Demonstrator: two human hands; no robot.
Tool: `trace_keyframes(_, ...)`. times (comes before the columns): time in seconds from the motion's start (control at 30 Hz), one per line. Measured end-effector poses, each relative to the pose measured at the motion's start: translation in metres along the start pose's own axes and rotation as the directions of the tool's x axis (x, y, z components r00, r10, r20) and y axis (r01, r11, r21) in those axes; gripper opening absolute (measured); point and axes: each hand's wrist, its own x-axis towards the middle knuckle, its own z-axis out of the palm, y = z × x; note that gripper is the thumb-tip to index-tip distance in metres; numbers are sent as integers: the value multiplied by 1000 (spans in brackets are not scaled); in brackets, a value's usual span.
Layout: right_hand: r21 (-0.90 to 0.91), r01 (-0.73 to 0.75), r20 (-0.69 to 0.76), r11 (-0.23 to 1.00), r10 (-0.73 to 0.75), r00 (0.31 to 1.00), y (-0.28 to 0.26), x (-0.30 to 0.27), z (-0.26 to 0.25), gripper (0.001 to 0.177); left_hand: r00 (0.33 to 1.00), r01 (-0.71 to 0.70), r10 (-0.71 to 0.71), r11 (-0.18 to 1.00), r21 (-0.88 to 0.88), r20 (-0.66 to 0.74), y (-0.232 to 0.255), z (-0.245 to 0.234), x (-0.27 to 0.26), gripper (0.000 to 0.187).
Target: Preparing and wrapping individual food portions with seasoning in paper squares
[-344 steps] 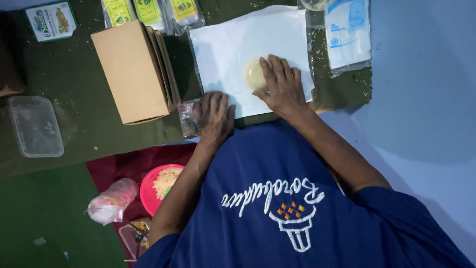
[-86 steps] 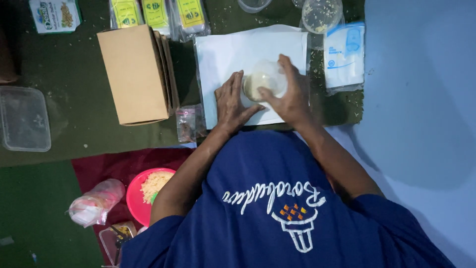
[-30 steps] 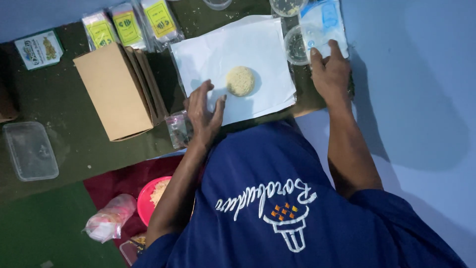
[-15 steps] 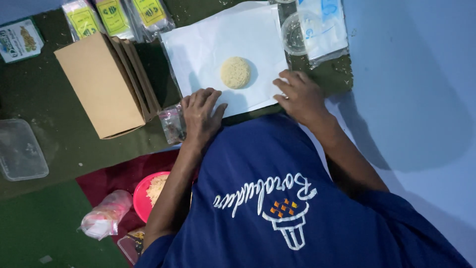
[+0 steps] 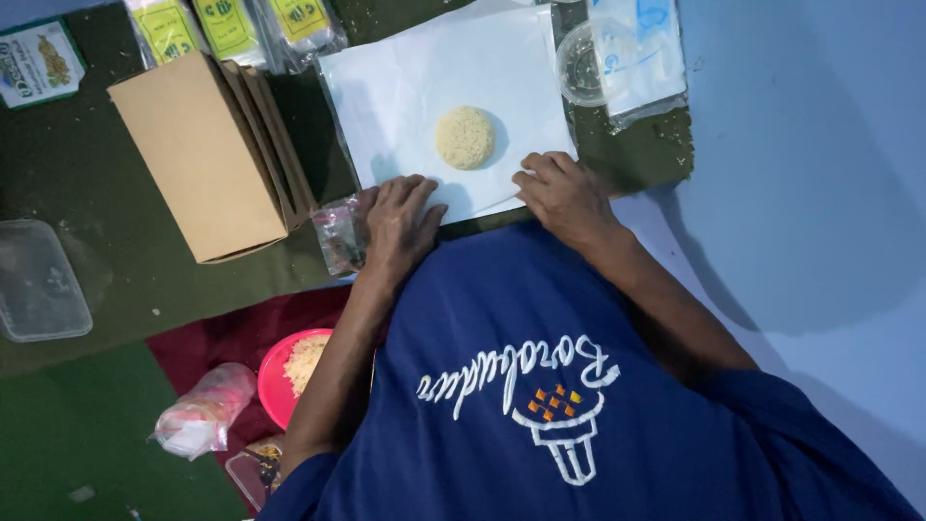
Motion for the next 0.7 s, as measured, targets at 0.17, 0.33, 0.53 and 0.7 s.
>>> trace_keyframes(0.17,-25,-4,11,1000,4,1000,-1,0,1,9,1000,-16,16,1000,2,-27,6,-10,5,35)
trace_keyframes(0.33,-34,-12,-6,999,11,1000,0,2,4,13,998,-35,35,999,13,-42,21,-28,17,36)
trace_keyframes(0.53,-9,22,72,1000,-21,997,-4,1,2,26,1000,-9,9,1000,-5,-20,22,-24,18,33)
trace_keyframes(0.7,-73,32,57,997,-28,998,-7,1,4,14,999,-19,20,999,27,-27,18,-19,12,33)
